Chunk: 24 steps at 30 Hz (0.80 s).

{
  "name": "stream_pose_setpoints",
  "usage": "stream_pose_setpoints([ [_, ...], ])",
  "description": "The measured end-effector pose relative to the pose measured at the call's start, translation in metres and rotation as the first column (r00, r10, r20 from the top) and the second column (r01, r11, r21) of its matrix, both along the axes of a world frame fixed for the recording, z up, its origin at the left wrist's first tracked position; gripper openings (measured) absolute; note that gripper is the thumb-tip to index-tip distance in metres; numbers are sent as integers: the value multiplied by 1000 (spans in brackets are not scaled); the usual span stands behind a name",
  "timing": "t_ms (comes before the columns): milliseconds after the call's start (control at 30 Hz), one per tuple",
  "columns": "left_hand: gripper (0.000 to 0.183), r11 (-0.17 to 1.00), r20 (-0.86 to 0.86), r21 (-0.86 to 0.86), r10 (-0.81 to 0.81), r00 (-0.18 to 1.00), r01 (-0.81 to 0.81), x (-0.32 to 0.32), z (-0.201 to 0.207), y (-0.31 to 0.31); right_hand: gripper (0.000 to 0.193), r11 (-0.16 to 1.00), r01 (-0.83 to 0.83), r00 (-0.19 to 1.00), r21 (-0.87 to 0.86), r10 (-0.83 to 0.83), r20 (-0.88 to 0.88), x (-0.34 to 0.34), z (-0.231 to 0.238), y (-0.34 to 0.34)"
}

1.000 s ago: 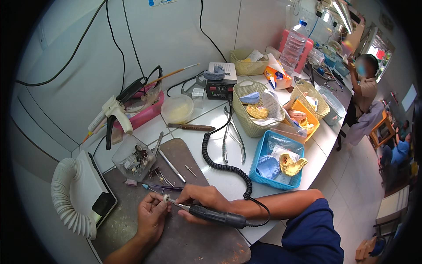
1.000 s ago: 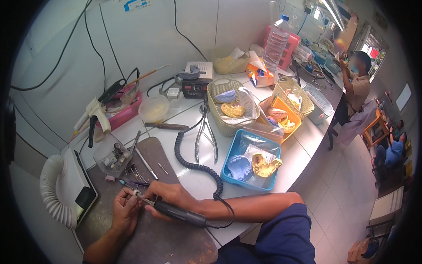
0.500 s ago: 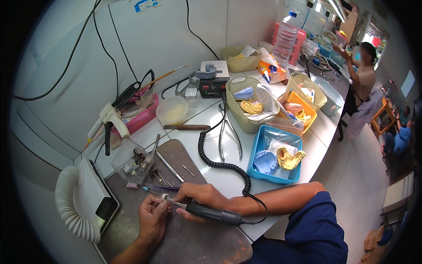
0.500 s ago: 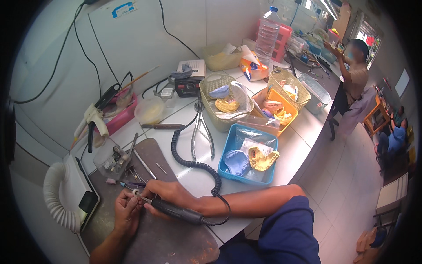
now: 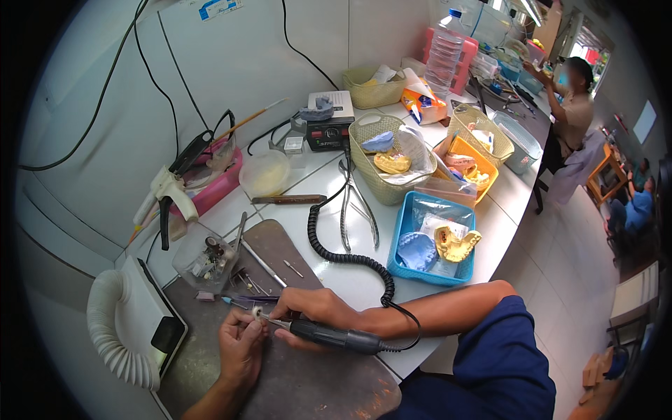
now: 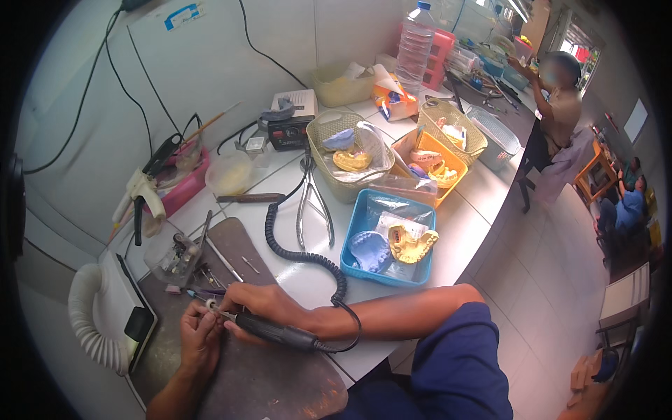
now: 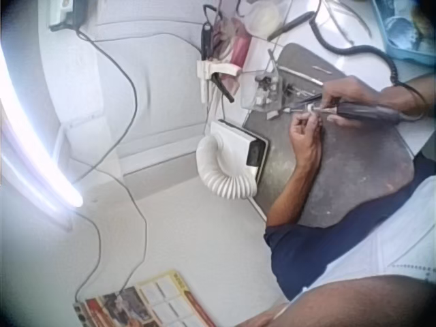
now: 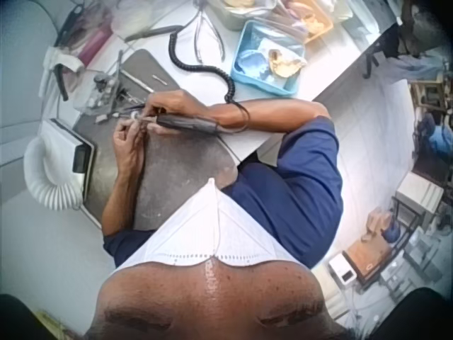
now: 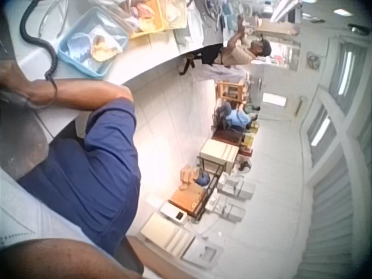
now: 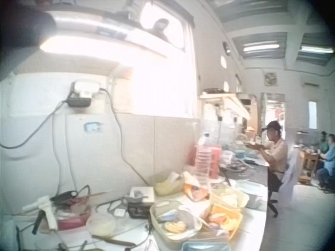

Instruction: The person uses a rotary polishing tool to smooth and finish a small, light-colored dental prosthesis held in their left hand. The person repeatedly rotates the object to access different surfaces while applying the tool with their right hand. The work is performed at a bench with various dental tools and containers visible.

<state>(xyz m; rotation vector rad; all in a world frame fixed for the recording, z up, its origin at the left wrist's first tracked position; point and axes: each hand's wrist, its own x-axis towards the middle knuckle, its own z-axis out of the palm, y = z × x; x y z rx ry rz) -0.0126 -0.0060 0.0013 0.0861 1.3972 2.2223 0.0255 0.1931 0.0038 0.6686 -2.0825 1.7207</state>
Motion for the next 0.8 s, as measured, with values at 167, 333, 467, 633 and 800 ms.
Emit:
stream_pose_setpoints([
  [167,15,1000,-7,15,1,1000,-1,0,-1,0,23,1000,-25,1000,11,25,9,3,9,1],
  [333,15,1000,-13,2,0,1000,0,0,0,-1,25,1000,-17,998,-12,16,-66,-2,0,0],
  [467,15,1000,-14,8,-9,1000,9,-1,-1,-2,22,1000,-30,999,5,30,36,3,10,0],
  [633,15,1000,-11,-1,-11,1000,11,0,0,2,22,999,-51,997,3,50,57,4,9,4],
  [800,15,1000,-21,2,-13,1000,13,-1,4,1,25,1000,-20,1000,22,19,15,-2,8,3],
])
